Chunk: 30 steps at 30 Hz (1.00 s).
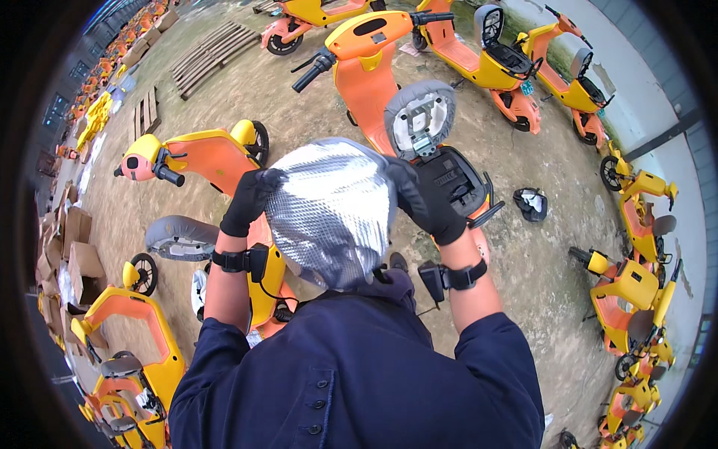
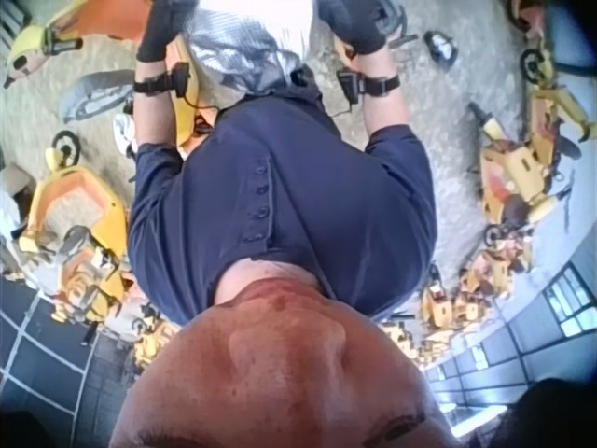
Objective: The person attaches a padded seat and a reflective cover to an electric scooter frame by hand, fitting the components onto the rear mounting points and securing them into place.
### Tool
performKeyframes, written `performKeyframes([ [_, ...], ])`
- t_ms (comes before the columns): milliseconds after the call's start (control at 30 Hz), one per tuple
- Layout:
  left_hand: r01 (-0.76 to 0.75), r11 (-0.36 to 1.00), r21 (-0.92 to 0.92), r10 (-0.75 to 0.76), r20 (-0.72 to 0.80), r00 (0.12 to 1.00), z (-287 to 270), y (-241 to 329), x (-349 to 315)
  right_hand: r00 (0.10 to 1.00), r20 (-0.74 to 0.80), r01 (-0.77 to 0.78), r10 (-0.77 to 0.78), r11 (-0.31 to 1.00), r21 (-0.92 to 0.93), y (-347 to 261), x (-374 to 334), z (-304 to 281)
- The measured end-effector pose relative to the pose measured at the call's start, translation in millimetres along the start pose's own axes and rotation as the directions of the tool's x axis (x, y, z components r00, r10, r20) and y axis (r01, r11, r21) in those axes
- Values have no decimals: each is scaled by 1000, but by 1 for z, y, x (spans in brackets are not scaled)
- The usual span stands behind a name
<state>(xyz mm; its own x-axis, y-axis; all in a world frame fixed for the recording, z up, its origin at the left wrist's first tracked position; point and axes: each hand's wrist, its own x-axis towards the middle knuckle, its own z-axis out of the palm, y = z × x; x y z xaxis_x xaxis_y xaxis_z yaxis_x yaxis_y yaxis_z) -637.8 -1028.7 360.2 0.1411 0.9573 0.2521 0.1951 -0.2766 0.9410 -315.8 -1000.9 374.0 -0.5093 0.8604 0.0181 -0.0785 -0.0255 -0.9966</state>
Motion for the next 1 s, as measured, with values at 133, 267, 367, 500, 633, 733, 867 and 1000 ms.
performKeyframes([
  [133, 103, 995, 16, -100, -141, 985, -17, -22, -7, 988, -52, -137, 147, 978, 159, 35, -8, 18],
  [267, 92, 994, 61, -80, -172, 982, -14, -7, -10, 999, -37, -1, -4, 991, -136, 36, -4, 47],
  [367, 141, 985, 99, -115, -225, 967, -14, 6, -15, 936, -209, 201, -283, 918, -342, 42, 2, 55],
  [500, 341, 857, 386, -278, -209, 937, -14, 10, -25, 828, -39, 328, -559, 541, -775, 22, 10, 20],
  [633, -33, 848, 529, 141, -164, 976, 10, 34, -28, 739, 323, 578, -591, 311, -754, -15, 16, 24],
  [733, -467, 681, 565, 422, 219, 880, 30, 72, 4, 703, 457, 615, -545, 142, -776, -27, 11, 42],
  [867, -436, 747, 502, 308, 320, 896, 42, 61, 8, 690, 471, 631, -549, 138, -763, -33, 7, 47],
  [1000, -323, 840, 436, 206, 294, 933, 39, 54, -3, 726, 417, 591, -547, 186, -785, -36, -10, 46],
])
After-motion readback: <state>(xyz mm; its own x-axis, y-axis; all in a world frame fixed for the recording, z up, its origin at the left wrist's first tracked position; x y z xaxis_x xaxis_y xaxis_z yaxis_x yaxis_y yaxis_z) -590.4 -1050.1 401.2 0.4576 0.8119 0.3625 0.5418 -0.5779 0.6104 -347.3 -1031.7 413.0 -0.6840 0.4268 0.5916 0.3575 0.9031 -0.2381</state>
